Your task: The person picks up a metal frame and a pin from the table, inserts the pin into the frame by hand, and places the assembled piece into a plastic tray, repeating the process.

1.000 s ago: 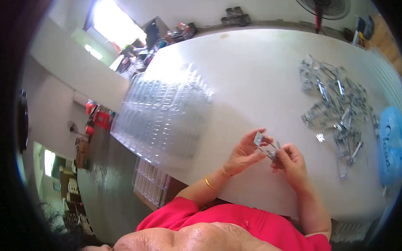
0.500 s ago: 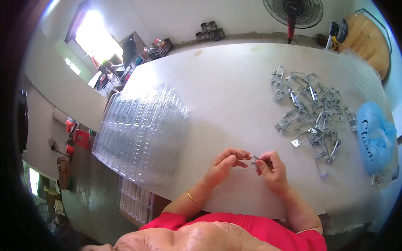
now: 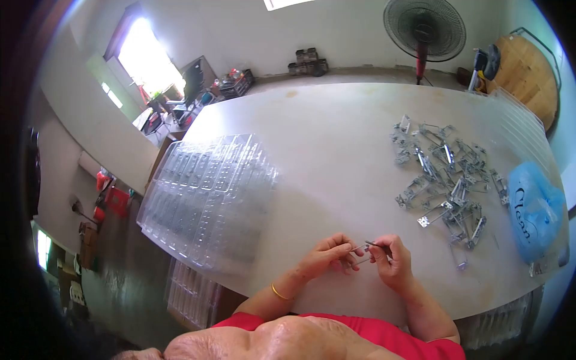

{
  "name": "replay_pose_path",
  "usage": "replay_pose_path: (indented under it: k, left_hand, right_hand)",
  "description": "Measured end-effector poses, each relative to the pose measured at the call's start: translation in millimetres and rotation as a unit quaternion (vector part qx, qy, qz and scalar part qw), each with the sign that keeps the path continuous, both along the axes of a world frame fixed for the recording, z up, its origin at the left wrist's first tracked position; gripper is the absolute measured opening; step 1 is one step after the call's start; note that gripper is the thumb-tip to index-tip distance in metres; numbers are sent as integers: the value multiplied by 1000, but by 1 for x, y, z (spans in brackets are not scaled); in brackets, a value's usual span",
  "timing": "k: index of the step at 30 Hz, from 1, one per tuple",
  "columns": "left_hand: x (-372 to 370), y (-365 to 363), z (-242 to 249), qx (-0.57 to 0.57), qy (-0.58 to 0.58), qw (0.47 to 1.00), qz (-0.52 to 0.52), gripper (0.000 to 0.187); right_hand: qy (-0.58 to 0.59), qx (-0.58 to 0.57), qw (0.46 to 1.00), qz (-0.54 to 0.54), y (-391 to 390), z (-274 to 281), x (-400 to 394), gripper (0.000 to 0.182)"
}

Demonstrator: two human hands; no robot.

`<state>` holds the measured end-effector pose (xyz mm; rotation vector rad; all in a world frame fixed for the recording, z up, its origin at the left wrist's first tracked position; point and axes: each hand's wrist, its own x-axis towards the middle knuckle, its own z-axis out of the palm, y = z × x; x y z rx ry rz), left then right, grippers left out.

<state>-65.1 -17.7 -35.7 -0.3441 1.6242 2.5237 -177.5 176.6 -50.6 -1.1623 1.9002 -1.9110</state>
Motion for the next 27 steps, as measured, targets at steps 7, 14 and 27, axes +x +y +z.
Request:
replay_pose_path:
  k: [7,14,27]
  left_hand:
    - [0,-2,-12,92,24,991,-94,29]
    - [-1,-2,-15,122,28,989,-82,32]
    - [0,0,-23,133,14,989,-66,31]
  right_hand:
    - [26,-4,1000,3,-1,-4,-2,11]
    - [11,-13,1000,8,-2,-6,0,11]
    - [-2,0,1000,-3,0,-10,2,10]
